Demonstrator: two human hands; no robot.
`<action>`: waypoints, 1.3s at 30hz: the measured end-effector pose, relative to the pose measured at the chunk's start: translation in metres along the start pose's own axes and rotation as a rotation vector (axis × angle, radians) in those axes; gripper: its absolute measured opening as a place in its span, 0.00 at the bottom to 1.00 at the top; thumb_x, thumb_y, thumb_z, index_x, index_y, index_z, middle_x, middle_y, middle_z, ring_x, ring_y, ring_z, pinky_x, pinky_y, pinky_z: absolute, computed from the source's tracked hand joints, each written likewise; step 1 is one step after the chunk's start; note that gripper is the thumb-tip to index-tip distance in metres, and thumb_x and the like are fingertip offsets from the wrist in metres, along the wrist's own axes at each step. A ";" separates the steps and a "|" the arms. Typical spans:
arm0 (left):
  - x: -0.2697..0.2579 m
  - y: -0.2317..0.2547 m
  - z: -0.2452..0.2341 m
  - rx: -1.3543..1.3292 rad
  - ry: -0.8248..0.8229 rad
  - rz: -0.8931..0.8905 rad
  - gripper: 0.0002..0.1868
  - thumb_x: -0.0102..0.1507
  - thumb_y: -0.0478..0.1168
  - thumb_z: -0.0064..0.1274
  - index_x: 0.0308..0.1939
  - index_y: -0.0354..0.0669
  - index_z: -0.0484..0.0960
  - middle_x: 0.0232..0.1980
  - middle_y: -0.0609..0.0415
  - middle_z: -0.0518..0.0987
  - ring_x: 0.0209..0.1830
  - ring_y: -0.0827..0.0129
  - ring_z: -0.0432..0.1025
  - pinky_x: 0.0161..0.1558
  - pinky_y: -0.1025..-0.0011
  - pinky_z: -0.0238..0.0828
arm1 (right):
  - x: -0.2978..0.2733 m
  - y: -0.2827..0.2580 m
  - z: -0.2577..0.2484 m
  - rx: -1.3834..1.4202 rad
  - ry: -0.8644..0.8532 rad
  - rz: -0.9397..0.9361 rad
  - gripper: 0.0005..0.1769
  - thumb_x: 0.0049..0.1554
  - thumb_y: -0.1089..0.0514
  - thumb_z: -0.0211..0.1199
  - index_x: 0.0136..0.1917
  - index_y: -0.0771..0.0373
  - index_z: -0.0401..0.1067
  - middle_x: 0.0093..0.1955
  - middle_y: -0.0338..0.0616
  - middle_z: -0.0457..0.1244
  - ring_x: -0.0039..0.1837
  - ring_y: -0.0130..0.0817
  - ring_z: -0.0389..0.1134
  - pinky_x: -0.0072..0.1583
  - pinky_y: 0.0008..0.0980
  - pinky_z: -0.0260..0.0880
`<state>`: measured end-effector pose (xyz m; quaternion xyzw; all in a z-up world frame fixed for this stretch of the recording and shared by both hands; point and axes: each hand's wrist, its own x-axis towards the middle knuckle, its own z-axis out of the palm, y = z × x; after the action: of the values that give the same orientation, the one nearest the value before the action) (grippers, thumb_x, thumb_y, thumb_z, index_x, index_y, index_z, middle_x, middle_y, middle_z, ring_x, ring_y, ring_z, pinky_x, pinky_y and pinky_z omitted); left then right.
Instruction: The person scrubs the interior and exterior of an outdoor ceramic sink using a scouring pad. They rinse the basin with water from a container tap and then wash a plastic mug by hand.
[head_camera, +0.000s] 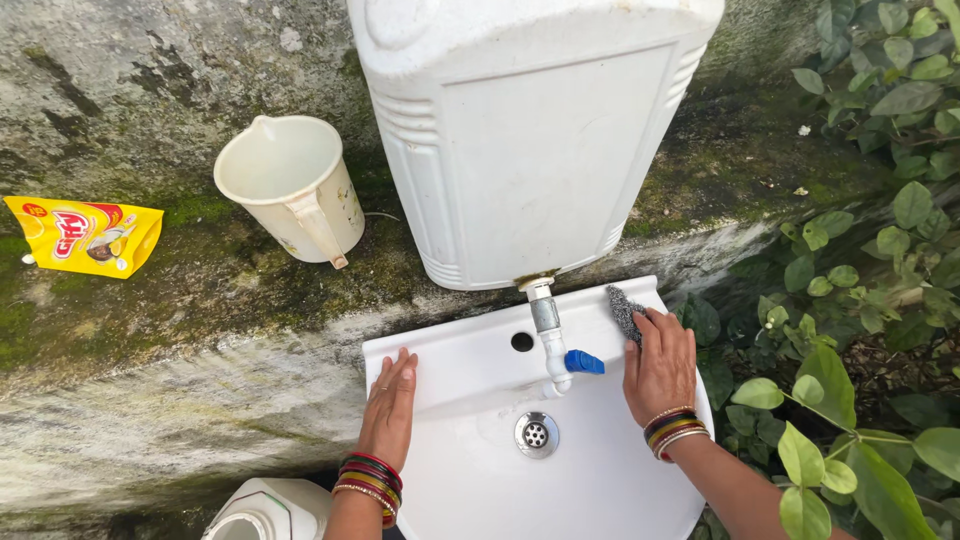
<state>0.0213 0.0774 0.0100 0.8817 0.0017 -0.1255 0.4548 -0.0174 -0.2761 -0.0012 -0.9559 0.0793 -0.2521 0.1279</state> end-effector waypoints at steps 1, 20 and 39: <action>-0.001 -0.001 0.001 0.004 -0.005 -0.007 0.43 0.66 0.68 0.13 0.75 0.52 0.62 0.83 0.61 0.52 0.85 0.67 0.38 0.79 0.64 0.28 | 0.000 -0.007 0.008 -0.011 0.013 0.035 0.25 0.60 0.56 0.57 0.67 0.68 0.63 0.71 0.60 0.56 0.76 0.58 0.52 0.77 0.57 0.45; 0.011 0.048 0.071 0.635 0.044 -0.263 0.48 0.65 0.72 0.29 0.81 0.50 0.42 0.83 0.42 0.29 0.82 0.46 0.23 0.75 0.44 0.23 | -0.007 -0.055 0.005 0.235 -0.357 -0.132 0.27 0.50 0.59 0.65 0.64 0.60 0.68 0.62 0.51 0.60 0.67 0.52 0.59 0.73 0.50 0.57; 0.024 0.084 0.053 0.780 -0.300 -0.490 0.48 0.66 0.72 0.36 0.83 0.67 0.34 0.84 0.43 0.20 0.85 0.43 0.22 0.76 0.39 0.41 | 0.008 -0.032 0.005 0.269 -0.294 -0.290 0.29 0.56 0.58 0.57 0.71 0.62 0.66 0.72 0.56 0.59 0.78 0.54 0.53 0.78 0.50 0.50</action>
<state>0.0426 -0.0172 0.0425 0.9323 0.0966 -0.3460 0.0426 -0.0053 -0.2460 0.0074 -0.9581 -0.1125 -0.1345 0.2267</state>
